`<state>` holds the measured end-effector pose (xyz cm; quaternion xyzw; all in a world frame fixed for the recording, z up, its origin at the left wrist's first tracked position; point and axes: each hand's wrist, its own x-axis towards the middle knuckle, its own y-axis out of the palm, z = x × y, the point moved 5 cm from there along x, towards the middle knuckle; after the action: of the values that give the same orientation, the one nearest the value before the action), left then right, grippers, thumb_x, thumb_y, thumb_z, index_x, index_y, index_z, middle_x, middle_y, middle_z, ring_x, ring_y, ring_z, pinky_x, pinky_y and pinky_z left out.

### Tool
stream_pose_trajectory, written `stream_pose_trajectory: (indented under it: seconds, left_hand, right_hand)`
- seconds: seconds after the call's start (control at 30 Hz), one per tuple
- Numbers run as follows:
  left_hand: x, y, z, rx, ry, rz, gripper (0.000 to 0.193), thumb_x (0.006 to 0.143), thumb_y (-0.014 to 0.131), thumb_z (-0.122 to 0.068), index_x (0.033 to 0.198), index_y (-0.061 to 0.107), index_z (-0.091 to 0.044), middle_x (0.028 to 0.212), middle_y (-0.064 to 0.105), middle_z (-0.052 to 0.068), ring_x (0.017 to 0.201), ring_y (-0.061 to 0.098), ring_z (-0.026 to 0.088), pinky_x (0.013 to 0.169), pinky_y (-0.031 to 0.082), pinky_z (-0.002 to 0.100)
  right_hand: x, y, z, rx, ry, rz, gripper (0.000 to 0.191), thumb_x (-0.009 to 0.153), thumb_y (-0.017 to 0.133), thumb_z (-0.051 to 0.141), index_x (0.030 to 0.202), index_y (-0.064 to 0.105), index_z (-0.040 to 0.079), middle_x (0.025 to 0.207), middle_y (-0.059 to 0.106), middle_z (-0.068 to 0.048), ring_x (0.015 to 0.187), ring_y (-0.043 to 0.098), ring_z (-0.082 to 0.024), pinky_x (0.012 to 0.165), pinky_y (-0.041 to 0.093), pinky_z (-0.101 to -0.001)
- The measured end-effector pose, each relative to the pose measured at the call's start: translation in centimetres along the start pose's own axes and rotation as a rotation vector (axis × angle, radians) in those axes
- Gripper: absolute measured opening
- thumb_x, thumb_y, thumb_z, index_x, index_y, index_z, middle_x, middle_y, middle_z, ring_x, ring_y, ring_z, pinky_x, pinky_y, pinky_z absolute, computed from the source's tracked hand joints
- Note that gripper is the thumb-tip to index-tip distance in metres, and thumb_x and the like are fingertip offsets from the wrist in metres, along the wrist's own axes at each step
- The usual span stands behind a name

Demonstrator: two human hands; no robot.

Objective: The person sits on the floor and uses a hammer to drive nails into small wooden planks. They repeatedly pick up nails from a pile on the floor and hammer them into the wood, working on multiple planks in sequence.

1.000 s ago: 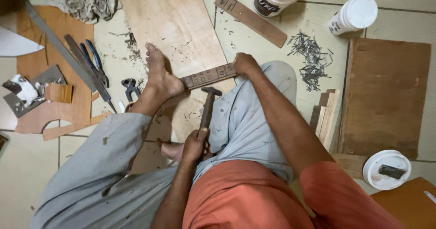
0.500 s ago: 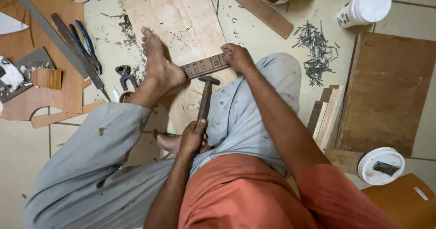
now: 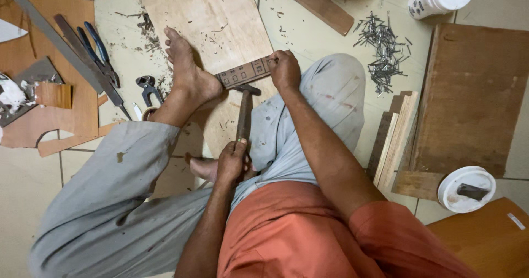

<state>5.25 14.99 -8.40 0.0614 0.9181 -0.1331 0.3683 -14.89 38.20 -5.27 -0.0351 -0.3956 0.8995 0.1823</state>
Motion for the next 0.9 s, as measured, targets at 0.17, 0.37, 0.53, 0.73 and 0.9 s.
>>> stream_pose_trajectory:
  seconds: [0.17,0.37,0.53,0.73,0.9]
  left_hand:
    - [-1.0,-1.1,-2.1,0.303,0.367,-0.235,0.039,0.102,0.06,-0.037,0.101,0.068,0.001,0.074,0.07,0.018,0.065,0.067,0.028,0.059,0.052,0.043]
    - [-1.3,-0.8,-4.6,0.299,0.452,-0.262,0.038,0.101,0.063,-0.036,0.107,0.063,0.002,0.079,0.069,0.021,0.072,0.069,0.035,0.067,0.053,0.047]
    - [0.7,0.2,-5.3,0.258,0.279,-0.196,0.037,0.098,0.065,-0.036,0.111,0.064,-0.001,0.082,0.069,0.016,0.073,0.069,0.031,0.068,0.054,0.044]
    - [1.0,0.5,-5.2,0.266,0.397,-0.232,0.036,0.099,0.067,-0.036,0.11,0.065,-0.001,0.081,0.065,0.014,0.072,0.063,0.025,0.068,0.051,0.04]
    - [0.8,0.3,-4.1,0.25,0.264,-0.223,0.035,0.099,0.068,-0.035,0.104,0.064,-0.001,0.071,0.059,0.013,0.062,0.056,0.023,0.057,0.047,0.039]
  right_hand:
    - [-0.3,0.1,-0.2,0.065,0.069,-0.001,0.01,0.08,0.081,0.015,0.088,0.076,0.012,0.096,0.07,-0.012,0.089,0.069,-0.032,0.078,0.056,-0.0423]
    - [-0.4,0.1,-1.0,0.059,0.061,-0.105,0.011,0.077,0.083,0.014,0.086,0.079,0.016,0.095,0.068,-0.011,0.088,0.068,-0.03,0.077,0.056,-0.0401]
    - [-0.9,-0.1,-1.5,0.003,0.088,-0.156,0.013,0.075,0.086,0.014,0.085,0.079,0.018,0.094,0.068,-0.01,0.088,0.068,-0.03,0.077,0.056,-0.0411]
    - [-1.5,-0.2,-1.9,0.086,0.165,-0.138,0.016,0.075,0.085,0.012,0.088,0.08,0.019,0.093,0.069,-0.009,0.086,0.069,-0.027,0.077,0.056,-0.0393]
    - [-1.1,0.3,-2.7,0.094,0.225,-0.109,0.013,0.073,0.087,0.019,0.085,0.08,0.019,0.09,0.071,-0.008,0.086,0.07,-0.027,0.077,0.055,-0.0401]
